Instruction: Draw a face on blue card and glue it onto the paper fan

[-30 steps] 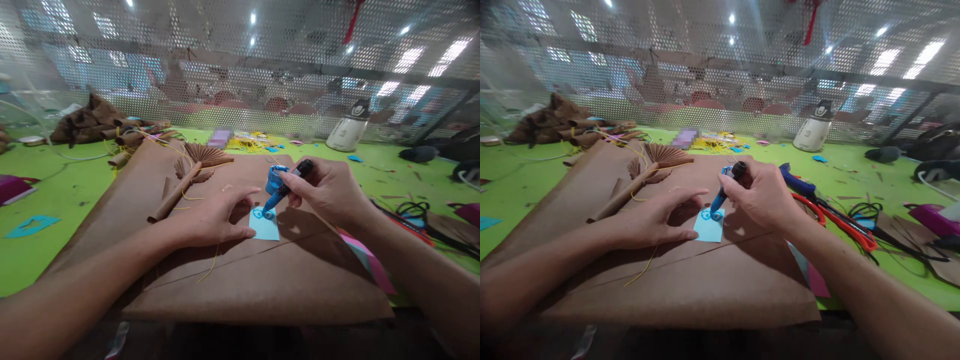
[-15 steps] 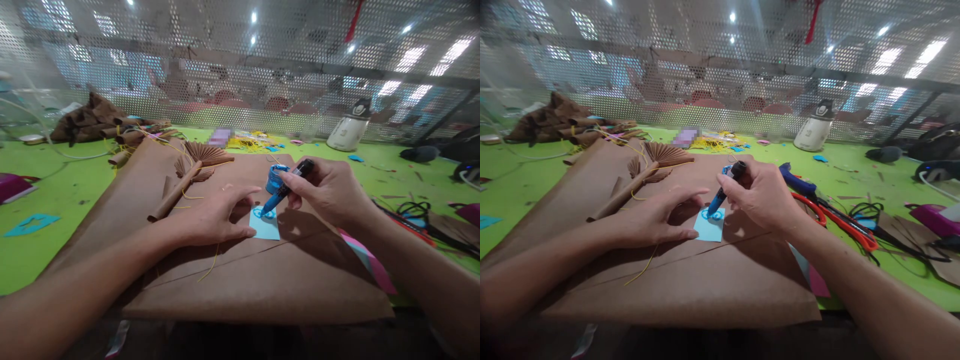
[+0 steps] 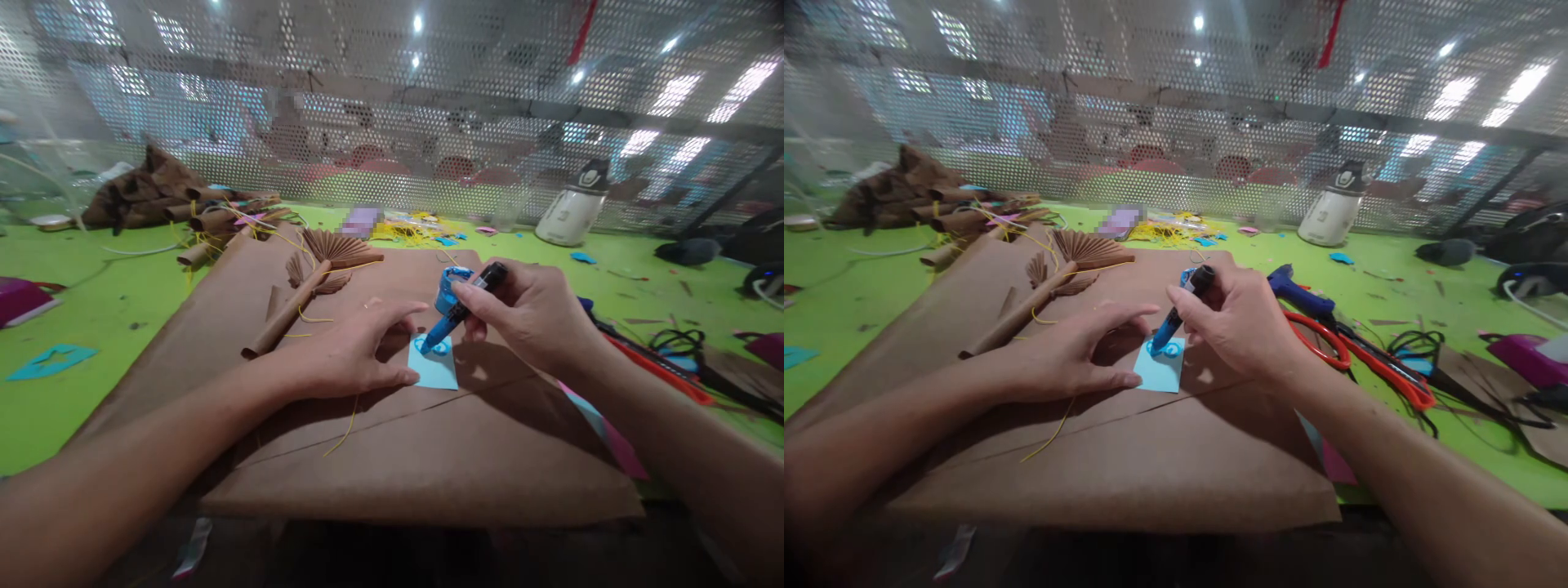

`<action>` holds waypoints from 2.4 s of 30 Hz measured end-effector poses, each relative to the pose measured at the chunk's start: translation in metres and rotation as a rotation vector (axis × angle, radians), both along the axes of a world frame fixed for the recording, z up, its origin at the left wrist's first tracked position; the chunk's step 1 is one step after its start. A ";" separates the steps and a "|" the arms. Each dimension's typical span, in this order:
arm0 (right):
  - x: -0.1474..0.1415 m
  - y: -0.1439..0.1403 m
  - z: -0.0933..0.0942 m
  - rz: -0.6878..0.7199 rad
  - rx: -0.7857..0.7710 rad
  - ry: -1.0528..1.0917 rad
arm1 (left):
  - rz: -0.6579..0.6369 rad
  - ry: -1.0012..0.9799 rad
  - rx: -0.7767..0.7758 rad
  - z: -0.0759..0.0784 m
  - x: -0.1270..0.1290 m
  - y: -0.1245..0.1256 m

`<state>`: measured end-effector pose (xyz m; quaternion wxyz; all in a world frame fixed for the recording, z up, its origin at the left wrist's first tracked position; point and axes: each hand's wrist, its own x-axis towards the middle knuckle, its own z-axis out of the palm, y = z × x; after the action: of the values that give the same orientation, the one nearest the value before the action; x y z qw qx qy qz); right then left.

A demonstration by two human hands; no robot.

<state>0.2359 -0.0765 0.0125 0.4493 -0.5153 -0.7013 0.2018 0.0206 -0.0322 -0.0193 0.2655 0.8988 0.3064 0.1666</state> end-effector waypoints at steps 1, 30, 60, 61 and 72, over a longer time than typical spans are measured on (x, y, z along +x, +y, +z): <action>0.000 0.000 0.000 0.002 -0.007 0.015 | -0.003 -0.002 -0.005 0.000 0.000 0.000; 0.000 0.001 -0.001 0.017 -0.020 0.014 | -0.007 -0.023 -0.010 0.002 0.001 -0.001; 0.002 0.000 0.001 0.010 0.005 0.052 | 0.008 -0.006 0.021 0.002 0.001 -0.001; 0.002 0.000 0.001 0.014 0.001 0.049 | 0.010 -0.009 0.020 0.002 0.002 -0.002; 0.006 0.002 0.002 -0.017 0.028 0.024 | 0.003 0.001 0.031 0.004 0.002 -0.001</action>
<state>0.2423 -0.0743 0.0145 0.4666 -0.5122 -0.6943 0.1943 0.0226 -0.0335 -0.0153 0.2509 0.9025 0.3054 0.1714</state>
